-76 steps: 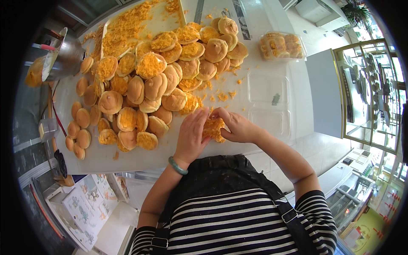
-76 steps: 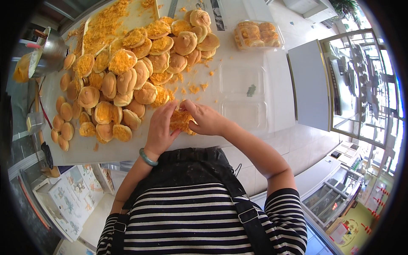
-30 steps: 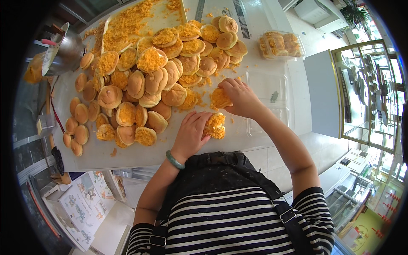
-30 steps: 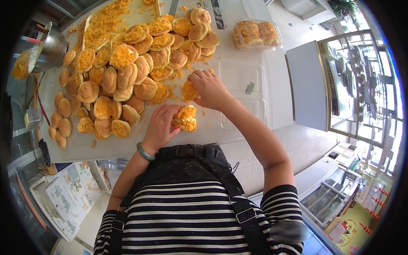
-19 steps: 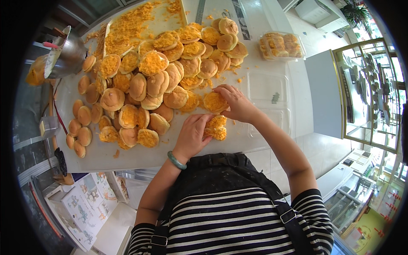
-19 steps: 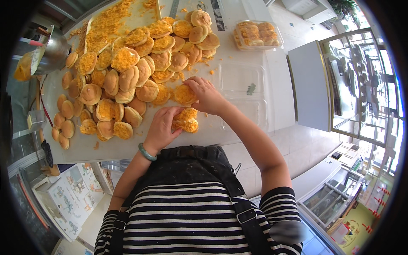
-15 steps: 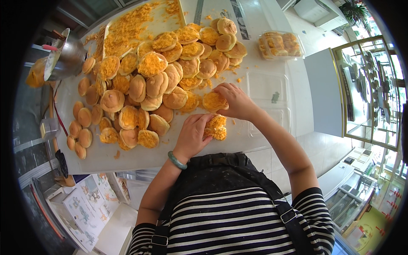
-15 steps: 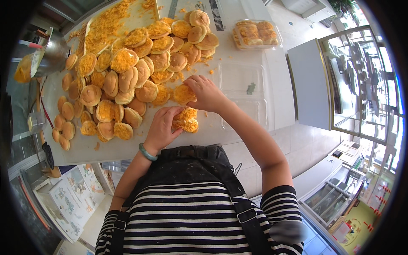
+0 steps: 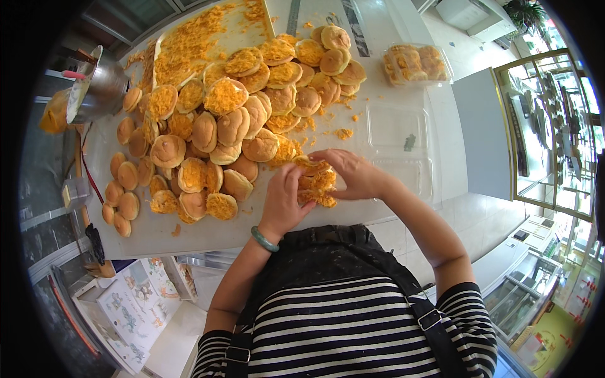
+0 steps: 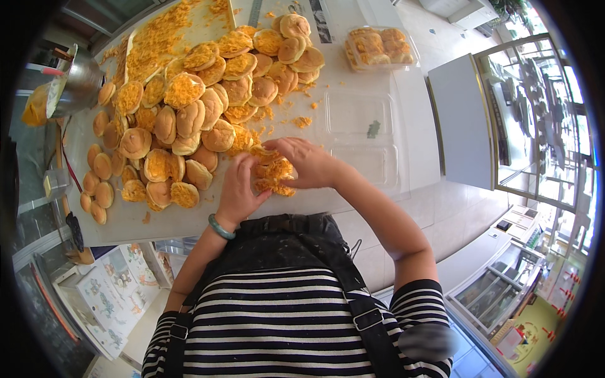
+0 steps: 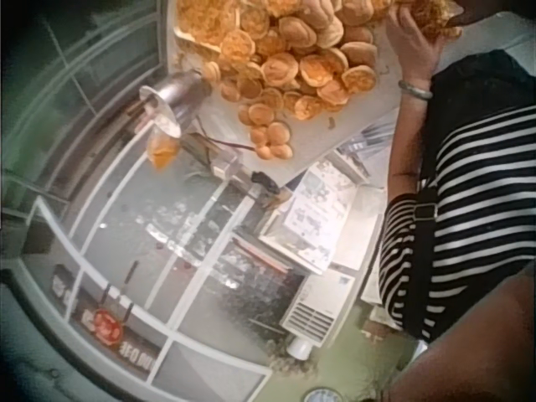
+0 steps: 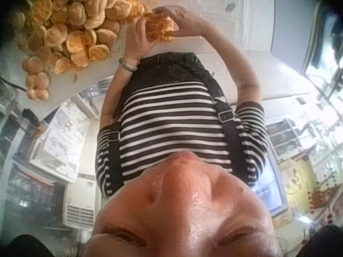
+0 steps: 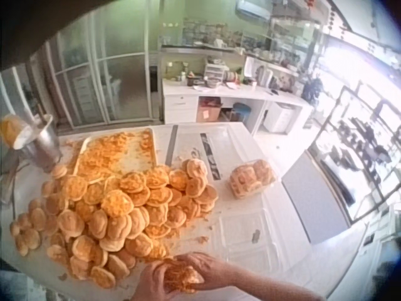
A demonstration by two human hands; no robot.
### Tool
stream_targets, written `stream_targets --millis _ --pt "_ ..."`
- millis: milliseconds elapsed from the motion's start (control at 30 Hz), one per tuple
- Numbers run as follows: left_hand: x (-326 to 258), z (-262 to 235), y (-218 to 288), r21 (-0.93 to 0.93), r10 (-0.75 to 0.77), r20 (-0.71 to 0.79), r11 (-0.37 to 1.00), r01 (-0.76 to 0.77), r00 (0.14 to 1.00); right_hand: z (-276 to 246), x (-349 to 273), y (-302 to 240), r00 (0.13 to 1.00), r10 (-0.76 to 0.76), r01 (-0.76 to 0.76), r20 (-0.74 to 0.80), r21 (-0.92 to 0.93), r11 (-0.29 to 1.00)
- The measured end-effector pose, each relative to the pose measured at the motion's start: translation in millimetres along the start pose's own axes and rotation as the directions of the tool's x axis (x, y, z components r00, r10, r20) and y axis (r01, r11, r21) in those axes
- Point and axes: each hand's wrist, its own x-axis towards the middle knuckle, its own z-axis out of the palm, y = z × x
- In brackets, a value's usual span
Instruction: The person assembles small buns by hand, filling them with shredded orange filling and placing them into a clear plastic container. They repeatedly pick buns, add filling, and stack them. The person also moves a tray and handles a gift box.
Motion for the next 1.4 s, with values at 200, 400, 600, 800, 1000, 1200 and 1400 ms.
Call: stream_targets --millis 200,400,600,800,1000,1200,1400 --pt "17.2 -9.0 2.0 0.101 -0.049 0.132 0.994 0.036 0.990 23.6 -10.0 -10.8 0.998 0.046 -0.057 -0.045 -0.290 0.955" --pt "16.6 -5.1 -4.7 0.038 -0.161 0.251 0.987 0.156 0.954 26.8 -9.8 -3.2 0.961 0.273 -0.275 -0.034 -0.191 0.943" --pt "27.8 -7.4 19.6 -0.135 -0.245 0.329 0.944 0.302 0.912 10.5 -27.8 -13.9 0.967 0.241 -0.226 -0.081 0.162 0.961" --pt "72.1 55.8 84.5 -0.271 0.095 0.262 0.962 -0.021 0.960 -67.0 -120.2 -9.8 0.923 0.322 -0.294 -0.211 0.150 0.944" --pt "88.4 101.6 113.6 0.008 0.032 0.399 0.999 -0.038 0.916 -58.3 -149.6 28.1 0.863 0.479 -0.473 -0.162 0.079 0.878" --pt "69.0 89.4 92.8 -0.007 -0.086 0.328 0.996 0.094 0.941 -46.4 -159.5 48.1 0.863 0.491 -0.482 -0.118 0.100 0.871" --pt "66.2 84.3 72.9 -0.252 -0.096 0.443 0.941 0.227 0.891 -64.7 -134.4 21.1 0.907 0.414 -0.416 -0.074 -0.010 0.909"
